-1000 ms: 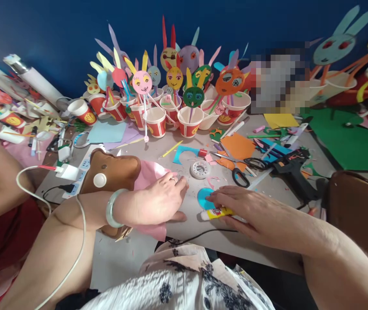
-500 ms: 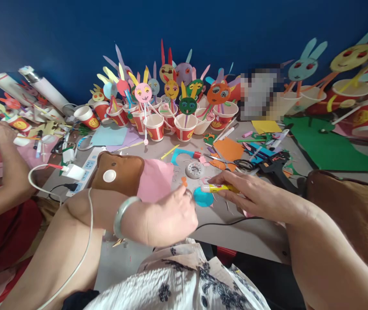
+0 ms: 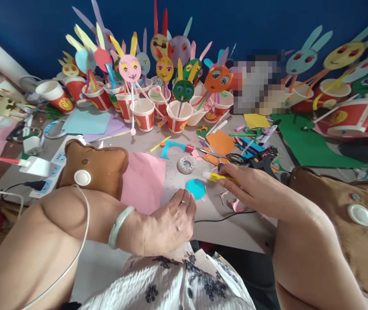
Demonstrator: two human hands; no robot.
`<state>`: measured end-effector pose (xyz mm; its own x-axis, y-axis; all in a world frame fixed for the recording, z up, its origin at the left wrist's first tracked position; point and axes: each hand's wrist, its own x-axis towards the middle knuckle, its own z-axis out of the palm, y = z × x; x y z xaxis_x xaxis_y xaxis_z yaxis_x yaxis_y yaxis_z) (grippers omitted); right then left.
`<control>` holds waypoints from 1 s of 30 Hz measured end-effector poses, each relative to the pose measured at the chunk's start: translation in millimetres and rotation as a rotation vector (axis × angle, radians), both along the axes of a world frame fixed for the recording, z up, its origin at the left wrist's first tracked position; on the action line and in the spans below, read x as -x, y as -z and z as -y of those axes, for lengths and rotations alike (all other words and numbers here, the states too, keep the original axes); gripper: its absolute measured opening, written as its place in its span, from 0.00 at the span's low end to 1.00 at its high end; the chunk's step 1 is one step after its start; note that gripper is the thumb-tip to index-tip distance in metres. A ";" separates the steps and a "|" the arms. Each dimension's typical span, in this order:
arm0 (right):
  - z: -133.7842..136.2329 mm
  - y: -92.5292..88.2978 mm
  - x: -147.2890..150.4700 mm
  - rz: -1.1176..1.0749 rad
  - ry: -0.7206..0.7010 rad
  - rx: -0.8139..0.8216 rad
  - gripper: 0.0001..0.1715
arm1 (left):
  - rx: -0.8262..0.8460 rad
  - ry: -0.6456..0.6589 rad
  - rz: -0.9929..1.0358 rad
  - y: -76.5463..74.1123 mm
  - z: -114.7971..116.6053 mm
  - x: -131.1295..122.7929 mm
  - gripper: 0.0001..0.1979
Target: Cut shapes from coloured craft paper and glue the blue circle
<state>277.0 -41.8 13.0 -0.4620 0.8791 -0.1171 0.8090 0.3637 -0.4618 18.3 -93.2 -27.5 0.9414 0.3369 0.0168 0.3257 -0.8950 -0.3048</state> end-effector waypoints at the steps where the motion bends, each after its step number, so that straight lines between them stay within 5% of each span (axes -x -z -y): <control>1: 0.2 -1.8 -0.5 0.007 0.016 -0.002 0.19 | 0.010 0.008 0.004 1.9 -0.2 0.4 0.29; 8: -0.3 -5.0 18.3 -0.111 -0.051 0.084 0.19 | 0.028 0.051 0.039 -0.3 -7.4 1.2 0.32; 19: -10.6 30.4 35.0 -0.267 -0.033 0.020 0.17 | 0.163 0.066 0.117 -5.4 -19.4 -0.6 0.27; 30: -9.8 21.3 31.8 -0.251 0.070 -0.088 0.15 | 0.232 0.113 0.197 2.5 -30.2 -0.4 0.25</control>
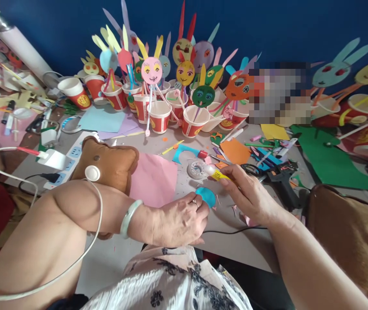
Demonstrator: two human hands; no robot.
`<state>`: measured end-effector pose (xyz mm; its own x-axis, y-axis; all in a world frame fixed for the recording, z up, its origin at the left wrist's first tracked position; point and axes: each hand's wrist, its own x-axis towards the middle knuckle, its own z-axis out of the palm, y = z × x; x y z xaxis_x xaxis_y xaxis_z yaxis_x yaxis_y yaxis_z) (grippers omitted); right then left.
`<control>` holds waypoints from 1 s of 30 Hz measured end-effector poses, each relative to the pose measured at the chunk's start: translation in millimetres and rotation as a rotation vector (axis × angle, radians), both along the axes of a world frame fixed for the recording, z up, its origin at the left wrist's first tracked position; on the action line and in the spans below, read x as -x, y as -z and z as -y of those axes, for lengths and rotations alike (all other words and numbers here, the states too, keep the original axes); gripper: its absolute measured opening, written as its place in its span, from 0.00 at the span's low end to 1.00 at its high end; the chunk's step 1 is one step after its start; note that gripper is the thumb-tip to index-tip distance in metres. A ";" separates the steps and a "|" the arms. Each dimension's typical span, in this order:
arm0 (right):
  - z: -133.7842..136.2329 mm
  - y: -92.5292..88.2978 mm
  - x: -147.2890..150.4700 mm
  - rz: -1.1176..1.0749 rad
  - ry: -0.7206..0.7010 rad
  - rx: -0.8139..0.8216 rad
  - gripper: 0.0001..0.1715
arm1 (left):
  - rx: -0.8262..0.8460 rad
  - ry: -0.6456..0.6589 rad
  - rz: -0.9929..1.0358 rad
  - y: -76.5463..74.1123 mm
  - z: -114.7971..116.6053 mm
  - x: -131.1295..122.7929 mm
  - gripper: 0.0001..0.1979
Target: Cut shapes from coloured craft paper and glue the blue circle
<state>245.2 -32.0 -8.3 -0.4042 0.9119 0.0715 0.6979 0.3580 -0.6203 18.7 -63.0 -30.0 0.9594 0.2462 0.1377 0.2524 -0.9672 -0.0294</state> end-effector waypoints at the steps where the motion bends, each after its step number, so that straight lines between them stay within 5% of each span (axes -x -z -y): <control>1: -0.3 0.0 -0.1 -0.004 0.014 -0.007 0.16 | 0.001 0.002 0.008 0.5 -0.7 0.0 0.25; 6: 0.3 1.8 -0.6 -0.028 0.090 0.004 0.16 | -0.006 0.003 0.019 0.5 -3.2 -0.8 0.24; 16: 6.4 0.2 -3.6 -0.221 0.520 -0.078 0.15 | -0.024 -0.054 -0.031 7.5 -4.0 1.0 0.27; 24: 4.7 2.2 -2.7 -0.487 0.514 0.041 0.15 | -0.024 -0.072 -0.043 1.5 -5.3 -1.1 0.26; 30: 7.4 -2.3 1.0 -0.493 0.576 0.024 0.15 | -0.051 -0.089 -0.056 1.1 -5.3 -1.8 0.32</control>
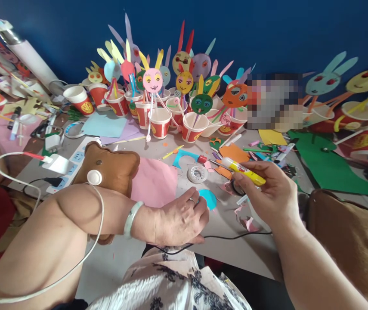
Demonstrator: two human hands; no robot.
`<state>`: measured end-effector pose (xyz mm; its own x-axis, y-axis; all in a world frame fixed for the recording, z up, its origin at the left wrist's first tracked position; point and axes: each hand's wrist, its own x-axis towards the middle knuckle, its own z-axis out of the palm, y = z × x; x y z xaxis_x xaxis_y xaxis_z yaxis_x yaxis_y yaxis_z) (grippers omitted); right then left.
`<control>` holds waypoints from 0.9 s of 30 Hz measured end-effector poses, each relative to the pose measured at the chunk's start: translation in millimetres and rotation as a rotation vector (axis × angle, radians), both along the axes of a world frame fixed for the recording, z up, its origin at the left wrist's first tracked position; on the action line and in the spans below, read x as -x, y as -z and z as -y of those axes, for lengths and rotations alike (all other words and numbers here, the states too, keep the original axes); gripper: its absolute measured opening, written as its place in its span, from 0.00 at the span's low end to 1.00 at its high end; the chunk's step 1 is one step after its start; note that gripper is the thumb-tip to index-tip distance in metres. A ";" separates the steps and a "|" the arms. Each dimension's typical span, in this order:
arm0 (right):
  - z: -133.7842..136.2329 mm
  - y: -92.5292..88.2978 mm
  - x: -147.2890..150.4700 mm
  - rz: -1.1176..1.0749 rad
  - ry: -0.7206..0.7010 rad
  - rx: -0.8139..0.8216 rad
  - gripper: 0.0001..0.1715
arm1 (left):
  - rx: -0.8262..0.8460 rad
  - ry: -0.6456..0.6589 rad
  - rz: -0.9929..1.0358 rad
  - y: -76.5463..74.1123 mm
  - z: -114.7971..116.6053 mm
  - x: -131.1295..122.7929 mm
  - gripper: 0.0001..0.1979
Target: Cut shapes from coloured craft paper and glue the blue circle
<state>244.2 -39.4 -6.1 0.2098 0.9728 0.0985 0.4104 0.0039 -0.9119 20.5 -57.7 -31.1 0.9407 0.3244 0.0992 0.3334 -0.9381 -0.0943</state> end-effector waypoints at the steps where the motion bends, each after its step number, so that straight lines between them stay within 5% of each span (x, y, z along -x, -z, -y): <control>1: 0.4 -0.8 0.3 0.009 0.006 0.000 0.15 | -0.007 -0.001 0.001 -0.1 -0.2 -0.1 0.33; 18: 3.2 -0.1 6.0 0.029 -0.002 -0.078 0.07 | -0.018 0.000 -0.009 -4.6 -1.1 1.5 0.28; 27: 0.6 13.8 -4.4 0.050 -0.162 -0.049 0.08 | -0.023 0.000 -0.067 -15.0 -1.0 1.8 0.29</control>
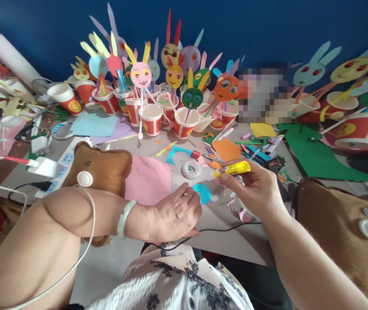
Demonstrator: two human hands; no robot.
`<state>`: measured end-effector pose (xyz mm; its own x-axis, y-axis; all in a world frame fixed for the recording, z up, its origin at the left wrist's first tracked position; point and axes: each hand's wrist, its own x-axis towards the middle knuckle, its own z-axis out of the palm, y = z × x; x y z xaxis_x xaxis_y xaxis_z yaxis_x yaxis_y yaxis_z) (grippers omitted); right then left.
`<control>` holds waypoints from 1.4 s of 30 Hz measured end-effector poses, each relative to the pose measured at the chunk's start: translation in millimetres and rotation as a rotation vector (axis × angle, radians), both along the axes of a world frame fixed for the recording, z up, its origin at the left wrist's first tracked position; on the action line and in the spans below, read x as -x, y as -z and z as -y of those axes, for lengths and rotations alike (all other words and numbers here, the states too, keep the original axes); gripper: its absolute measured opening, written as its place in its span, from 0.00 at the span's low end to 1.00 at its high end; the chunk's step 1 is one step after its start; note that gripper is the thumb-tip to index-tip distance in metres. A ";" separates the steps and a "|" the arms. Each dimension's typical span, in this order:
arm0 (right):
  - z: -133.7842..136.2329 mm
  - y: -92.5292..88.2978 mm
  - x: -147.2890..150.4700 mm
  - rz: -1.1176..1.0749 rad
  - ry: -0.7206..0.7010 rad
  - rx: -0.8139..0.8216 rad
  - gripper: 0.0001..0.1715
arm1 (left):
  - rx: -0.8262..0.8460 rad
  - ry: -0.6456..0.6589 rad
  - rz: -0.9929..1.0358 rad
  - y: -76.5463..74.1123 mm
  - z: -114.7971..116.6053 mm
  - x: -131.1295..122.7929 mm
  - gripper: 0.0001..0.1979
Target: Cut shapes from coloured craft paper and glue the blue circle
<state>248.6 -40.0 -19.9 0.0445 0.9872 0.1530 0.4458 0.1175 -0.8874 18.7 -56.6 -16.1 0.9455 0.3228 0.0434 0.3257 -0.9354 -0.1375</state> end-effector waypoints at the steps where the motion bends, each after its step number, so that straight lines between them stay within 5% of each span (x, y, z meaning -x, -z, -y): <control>1: 0.4 -0.1 0.6 0.016 -0.007 -0.005 0.07 | -0.001 0.001 -0.009 -1.2 0.2 -0.1 0.30; 9: -1.1 -9.8 1.6 -0.059 -0.055 0.177 0.10 | 0.000 -0.021 -0.040 -5.2 0.9 -0.4 0.30; 19: -7.5 -13.4 -6.2 -0.286 -0.740 0.782 0.18 | -0.048 -0.068 -0.078 -3.1 8.4 3.9 0.32; 21: -10.5 -8.4 -9.8 -0.229 -0.680 0.761 0.18 | -0.062 -0.069 -0.080 -2.8 8.6 4.5 0.32; 23: -14.2 -4.3 -15.2 -0.172 -0.397 0.608 0.17 | -0.053 -0.062 -0.093 -3.4 8.1 4.0 0.31; 26: -17.7 -2.5 -16.1 -0.372 -0.188 0.457 0.16 | -0.035 -0.044 -0.091 -4.5 7.2 2.1 0.30; 33: -11.6 2.6 16.3 -0.587 -0.351 0.636 0.20 | 0.010 -0.020 -0.051 -4.1 9.4 1.4 0.25; 42: -15.7 13.7 19.1 -0.695 -0.387 0.614 0.22 | 0.021 -0.015 -0.018 0.4 9.8 2.0 0.24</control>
